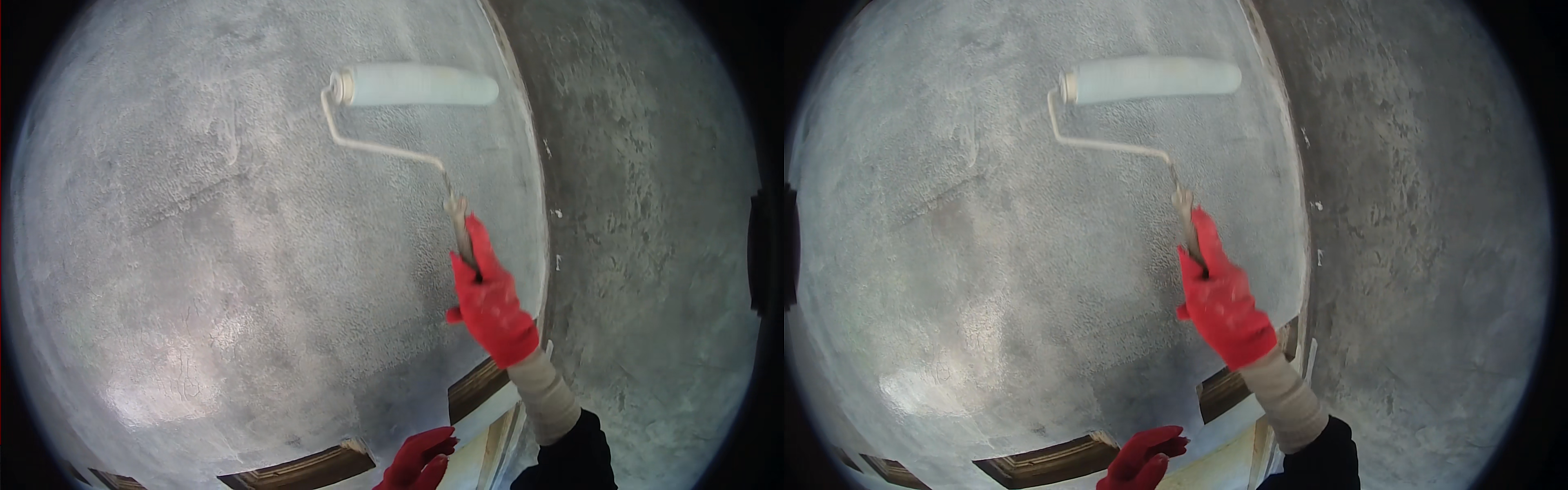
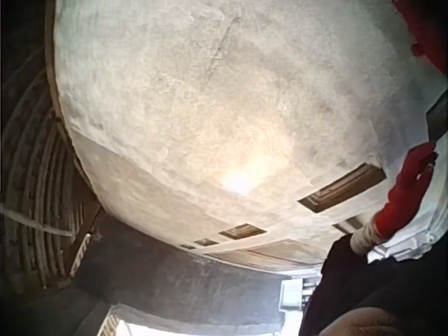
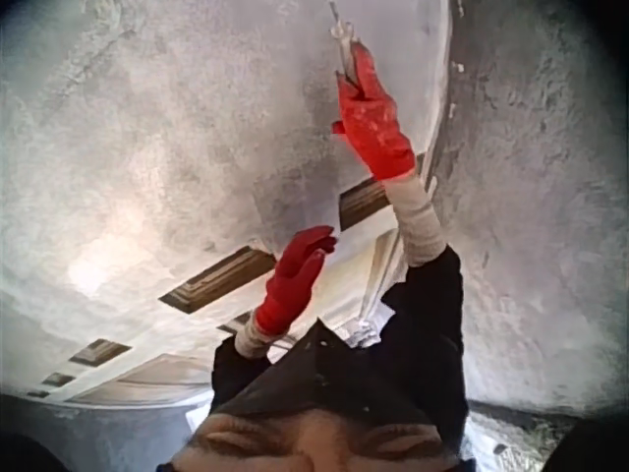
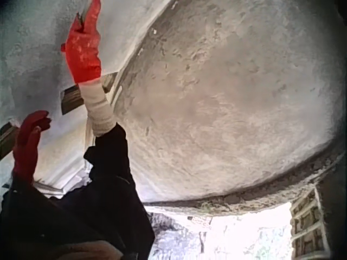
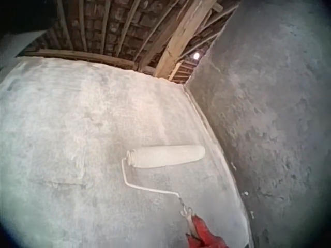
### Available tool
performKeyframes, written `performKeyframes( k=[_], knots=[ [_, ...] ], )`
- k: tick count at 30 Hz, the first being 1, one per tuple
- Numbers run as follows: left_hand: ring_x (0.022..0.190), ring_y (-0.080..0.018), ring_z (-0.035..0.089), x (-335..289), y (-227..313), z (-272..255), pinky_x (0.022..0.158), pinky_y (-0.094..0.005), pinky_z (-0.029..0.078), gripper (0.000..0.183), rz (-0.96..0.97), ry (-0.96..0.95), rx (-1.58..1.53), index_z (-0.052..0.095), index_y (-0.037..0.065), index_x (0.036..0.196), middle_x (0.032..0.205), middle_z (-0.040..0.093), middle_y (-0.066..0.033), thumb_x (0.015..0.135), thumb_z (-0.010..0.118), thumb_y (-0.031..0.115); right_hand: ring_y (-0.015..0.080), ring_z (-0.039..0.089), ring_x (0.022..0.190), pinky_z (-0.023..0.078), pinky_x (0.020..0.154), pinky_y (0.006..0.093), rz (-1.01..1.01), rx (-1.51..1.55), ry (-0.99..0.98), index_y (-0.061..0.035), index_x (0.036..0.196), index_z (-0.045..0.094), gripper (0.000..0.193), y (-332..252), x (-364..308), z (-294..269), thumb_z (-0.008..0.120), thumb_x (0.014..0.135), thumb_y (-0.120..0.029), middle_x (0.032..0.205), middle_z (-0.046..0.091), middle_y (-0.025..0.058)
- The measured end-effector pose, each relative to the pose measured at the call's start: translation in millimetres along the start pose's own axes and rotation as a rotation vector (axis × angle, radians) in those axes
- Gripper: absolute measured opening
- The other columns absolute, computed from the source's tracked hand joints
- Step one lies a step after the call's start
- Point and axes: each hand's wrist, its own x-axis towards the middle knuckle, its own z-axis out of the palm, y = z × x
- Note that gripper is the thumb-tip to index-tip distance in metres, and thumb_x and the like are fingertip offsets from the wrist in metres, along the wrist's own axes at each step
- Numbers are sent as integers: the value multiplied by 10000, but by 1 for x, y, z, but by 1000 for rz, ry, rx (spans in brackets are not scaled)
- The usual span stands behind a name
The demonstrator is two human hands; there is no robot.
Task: The person applies paint to an exterior concrete wall using a paint roller.
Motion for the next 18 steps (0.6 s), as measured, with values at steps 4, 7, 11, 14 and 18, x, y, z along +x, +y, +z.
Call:
performKeyframes(
  k=[4, 7, 11, 14, 18],
  knots=[
    [1093, -185, 497, -7, -25, -5, 919, -311, 394, 339, -30, 64, 9, 440, -1, 1245, 1198, 497, -82, 907, 449, 8, 144, 609, 569, 511, 495, 302, 71, -183, -67, -138, 1392, 256, 560, 73, -109, 8, 529, 903, -155, 909, 615, 159],
    [1016, -212, 530, -15, -85, -11, 872, -331, 416, 236, -69, 227, -104, 531, 7, 1131, 1084, 555, -97, 925, 440, 77, 191, 641, 624, 532, 525, 334, 300, -152, -83, -113, 1369, 296, 561, 148, -255, -1, 557, 873, -123, 926, 632, 181],
    [1192, -241, 444, -29, -150, -19, 939, -331, 422, 484, -251, 86, 61, 376, 47, 1288, 1297, 410, -132, 847, 574, 27, 130, 605, 726, 504, 539, 253, 368, -254, -239, -157, 1417, 259, 577, 182, -359, -17, 491, 896, -70, 1283, 504, 121],
    [1080, -251, 525, -28, -128, -2, 884, -335, 469, 553, -379, 62, 208, 388, 74, 1288, 1257, 410, -129, 808, 659, 121, 173, 611, 578, 519, 516, 334, 301, -250, -145, -106, 1337, 365, 549, 169, -319, -19, 606, 844, -109, 830, 622, 137],
    [1118, -240, 491, -21, -129, 1, 927, -347, 444, 498, -60, 108, 204, 378, 59, 1270, 1252, 384, -122, 830, 611, 46, 204, 635, 548, 512, 489, 319, 253, -249, -83, -89, 1331, 354, 533, 112, -209, -1, 589, 854, -128, 746, 621, 178]
  ],
)
